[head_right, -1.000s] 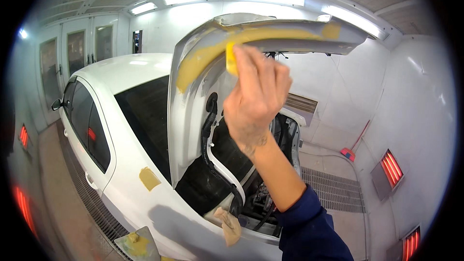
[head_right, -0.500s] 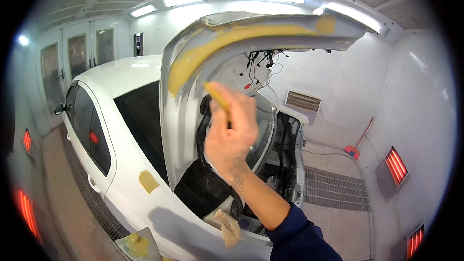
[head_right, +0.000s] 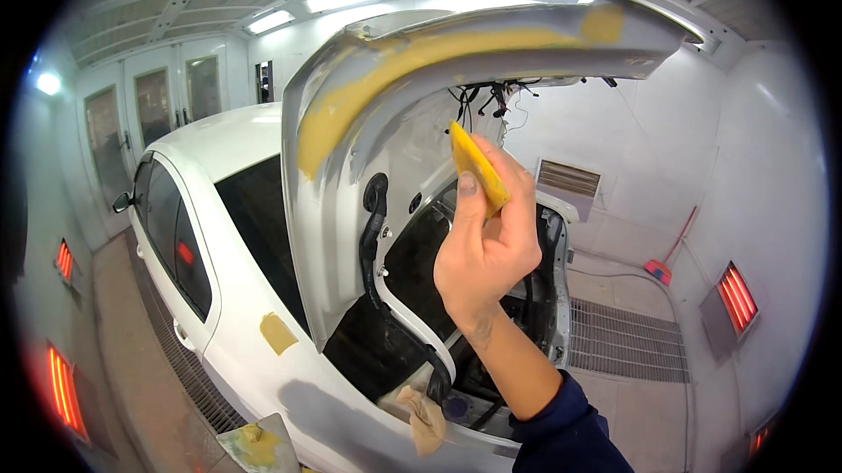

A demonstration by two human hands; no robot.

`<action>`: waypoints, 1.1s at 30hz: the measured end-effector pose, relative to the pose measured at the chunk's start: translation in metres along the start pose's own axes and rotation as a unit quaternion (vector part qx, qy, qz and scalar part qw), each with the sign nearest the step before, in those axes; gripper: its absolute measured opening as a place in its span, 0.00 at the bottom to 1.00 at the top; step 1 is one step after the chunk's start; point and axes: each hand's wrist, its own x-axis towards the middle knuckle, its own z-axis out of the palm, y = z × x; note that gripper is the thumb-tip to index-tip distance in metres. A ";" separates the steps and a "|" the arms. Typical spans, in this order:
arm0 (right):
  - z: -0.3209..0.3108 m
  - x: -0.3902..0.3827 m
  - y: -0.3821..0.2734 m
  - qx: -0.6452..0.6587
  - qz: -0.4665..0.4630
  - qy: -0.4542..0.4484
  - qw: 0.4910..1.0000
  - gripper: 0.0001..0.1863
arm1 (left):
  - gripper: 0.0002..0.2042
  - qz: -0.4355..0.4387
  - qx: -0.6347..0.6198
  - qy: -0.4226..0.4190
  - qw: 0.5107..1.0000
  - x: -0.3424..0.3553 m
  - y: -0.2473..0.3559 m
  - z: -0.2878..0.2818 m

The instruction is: The person applies yellow body filler to the rear quarter panel and trunk lid of a white car using a putty knife and a yellow sponge. The person spreads the filler across the exterior and interior surfaces of the trunk lid and the rear panel.

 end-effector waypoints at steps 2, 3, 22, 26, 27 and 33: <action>0.003 0.005 0.008 -0.029 -0.034 0.008 0.999 0.17 | 0.26 -0.006 0.004 0.010 1.000 -0.001 0.000 0.003; 0.006 0.008 0.012 -0.062 -0.065 0.010 0.996 0.17 | 0.26 -0.009 0.006 0.016 1.000 -0.002 0.000 0.004; 0.032 -0.022 -0.010 0.003 0.040 -0.233 0.972 0.13 | 0.20 0.023 -0.020 0.010 0.999 0.003 -0.015 0.009; 0.020 -0.010 -0.030 0.189 0.206 -0.104 0.954 0.12 | 0.18 0.035 -0.029 0.011 0.999 0.007 -0.020 0.007; 0.019 -0.008 -0.034 0.235 0.227 -0.080 0.942 0.12 | 0.18 0.037 -0.027 0.015 0.999 0.007 -0.019 0.007; 0.012 0.022 -0.017 -0.153 -0.279 -0.117 0.941 0.15 | 0.18 0.031 -0.017 0.017 0.999 0.010 -0.015 0.006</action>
